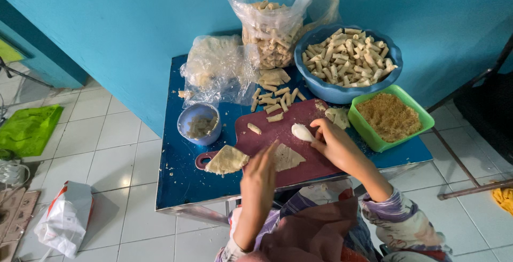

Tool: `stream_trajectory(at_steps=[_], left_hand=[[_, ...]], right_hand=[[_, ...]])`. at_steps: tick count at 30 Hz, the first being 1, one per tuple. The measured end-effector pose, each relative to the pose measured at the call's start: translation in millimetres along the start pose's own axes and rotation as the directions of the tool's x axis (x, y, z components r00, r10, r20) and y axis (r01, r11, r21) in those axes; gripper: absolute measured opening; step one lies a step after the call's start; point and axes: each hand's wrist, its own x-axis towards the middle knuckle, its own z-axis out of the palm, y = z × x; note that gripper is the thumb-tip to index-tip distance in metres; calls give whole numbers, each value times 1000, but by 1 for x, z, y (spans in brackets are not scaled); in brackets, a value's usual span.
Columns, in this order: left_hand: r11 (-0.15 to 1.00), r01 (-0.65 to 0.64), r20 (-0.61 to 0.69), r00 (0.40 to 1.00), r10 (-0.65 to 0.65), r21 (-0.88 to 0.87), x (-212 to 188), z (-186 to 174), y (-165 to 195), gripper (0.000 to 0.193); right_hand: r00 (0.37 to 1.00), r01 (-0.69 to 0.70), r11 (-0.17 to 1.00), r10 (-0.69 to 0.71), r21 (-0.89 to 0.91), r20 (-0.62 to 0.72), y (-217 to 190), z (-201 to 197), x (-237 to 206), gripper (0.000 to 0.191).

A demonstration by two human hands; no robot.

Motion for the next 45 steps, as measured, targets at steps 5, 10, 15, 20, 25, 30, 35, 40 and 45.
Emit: stream_trajectory(at_steps=[5,10,15,20,25,30,35,40,45], left_hand=[[973,27,11,999,-30,228,0,-7,-15,21],[955,20,3,1000,-22,296,-8,4,-20,18],[941,34,6,999,-38,337,-10,9,-23,17],[940,19,0,1000,-20,340,-11,10,-23,19],[944,25,-3,1000,-26,328,-11,10,-22,19],[943,31,0,999,-33,332,-10,10,-21,18],[946,30,4,999,-34,324,-10,9,-21,17],[941,32,-16,999,-29,337,-10,9,-20,20],[899,102,-35,995,-97,426,-11,9,-17,25]], right_hand=[[970,237,969,-233,-63,67,-12,-12,-2,30],[914,402,866,-360,-296,188,-32,-15,0,41],[837,545,723,-502,-425,218,-39,-5,4,20],[757,596,505,-613,-624,227,-41,2,3,23],[791,557,460,-548,-691,273,-44,-10,7,27],[805,582,667,-552,-466,215,-41,-4,1,28],[882,465,772,-444,-434,154,-24,6,0,23],[913,375,808,-408,-455,29,-7,1,5,19],[865,362,533,-497,-765,64,-3,-7,9,9]])
